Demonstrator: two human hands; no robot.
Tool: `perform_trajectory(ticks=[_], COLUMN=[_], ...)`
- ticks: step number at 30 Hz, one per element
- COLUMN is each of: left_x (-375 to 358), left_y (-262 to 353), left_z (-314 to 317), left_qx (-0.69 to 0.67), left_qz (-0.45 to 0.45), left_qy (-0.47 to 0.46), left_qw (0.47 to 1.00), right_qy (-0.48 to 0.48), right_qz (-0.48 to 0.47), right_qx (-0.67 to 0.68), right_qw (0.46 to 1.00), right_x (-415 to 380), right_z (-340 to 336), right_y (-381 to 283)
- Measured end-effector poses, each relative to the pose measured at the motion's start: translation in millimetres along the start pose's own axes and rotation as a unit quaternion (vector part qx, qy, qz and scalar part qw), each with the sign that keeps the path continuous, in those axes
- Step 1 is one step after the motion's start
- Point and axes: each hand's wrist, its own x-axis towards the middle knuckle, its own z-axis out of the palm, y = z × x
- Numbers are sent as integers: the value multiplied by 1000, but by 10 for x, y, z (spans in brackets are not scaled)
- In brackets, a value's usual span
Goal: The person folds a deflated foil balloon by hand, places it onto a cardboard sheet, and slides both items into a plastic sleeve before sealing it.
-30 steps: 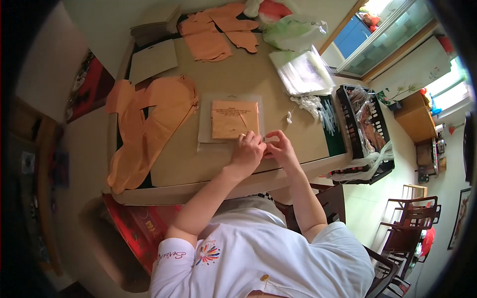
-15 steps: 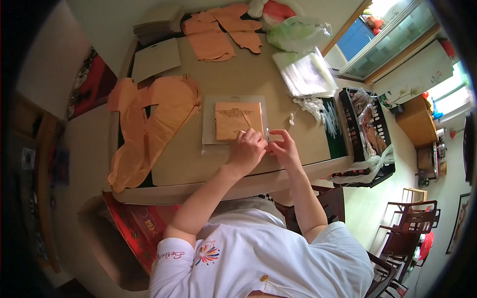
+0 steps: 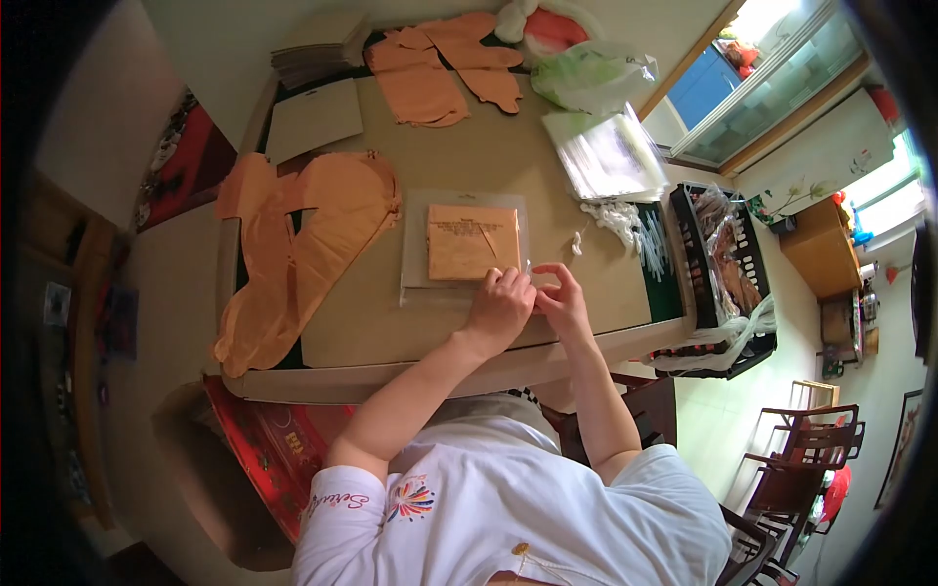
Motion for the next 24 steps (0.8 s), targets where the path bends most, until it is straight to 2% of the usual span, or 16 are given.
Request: perform_trajectory(ticks=[2, 3, 5, 7, 9, 12, 13, 14, 15, 17, 19, 21, 22, 23, 24], left_x=[-43, -59, -122, -313, -461, -818, -949, -1126, -1265, -1351, -1562, -1925, -2185, -2485, -2775], left_y=[-5, 1, -64, -370, -549, -987, -1165, -1431, -1661, -2025, -2571, -3156, -3528, -3856, -4069], left_z=[-62, -186, -531, -725, -1157, -1707, -1942, -2172, -2404, -2879, -3264, -3319, -3169, -2925, -2703], left_qx=[-75, -160, -321, -579, -630, -535, -479, -355, -331, -309, -399, -514, -466, -295, -38], left_qz=[-39, -131, -303, -374, -347, -358, -377, -408, -432, -415, -319, -323, -396, -525, -625], left_qy=[22, -20, -104, -56, 47, 166, 191, 188, 236, 346, 343, 413, 418, 354, 162], left_qw=[996, 978, 891, 722, 693, 747, 769, 820, 805, 783, 788, 679, 671, 716, 763], right_qy=[6, 13, 7, -22, -43, -66, -78, -93, -88, -92, -95, -99, -108, -114, -120], right_qz=[-4, 1, 6, 8, 8, 15, 12, 9, 18, 24, 27, 26, 27, 27, 24], right_qx=[7, 21, 24, -1, 12, -10, -21, -32, -52, -61, -62, -54, -48, -41, -38], right_qw=[1000, 1000, 1000, 1000, 999, 998, 997, 995, 995, 994, 993, 993, 993, 992, 992], right_x=[-24, -41, -41, -24, -31, -25, -11, 2, 8, 21, 11, -12, -28, -50, -25], right_z=[2, 14, 7, -67, -88, -110, -137, -152, -160, -203, -215, -214, -216, -232, -263], right_y=[-13, -46, -69, -77, -110, -110, -96, -78, -70, -35, -29, -59, -49, -38, -75])
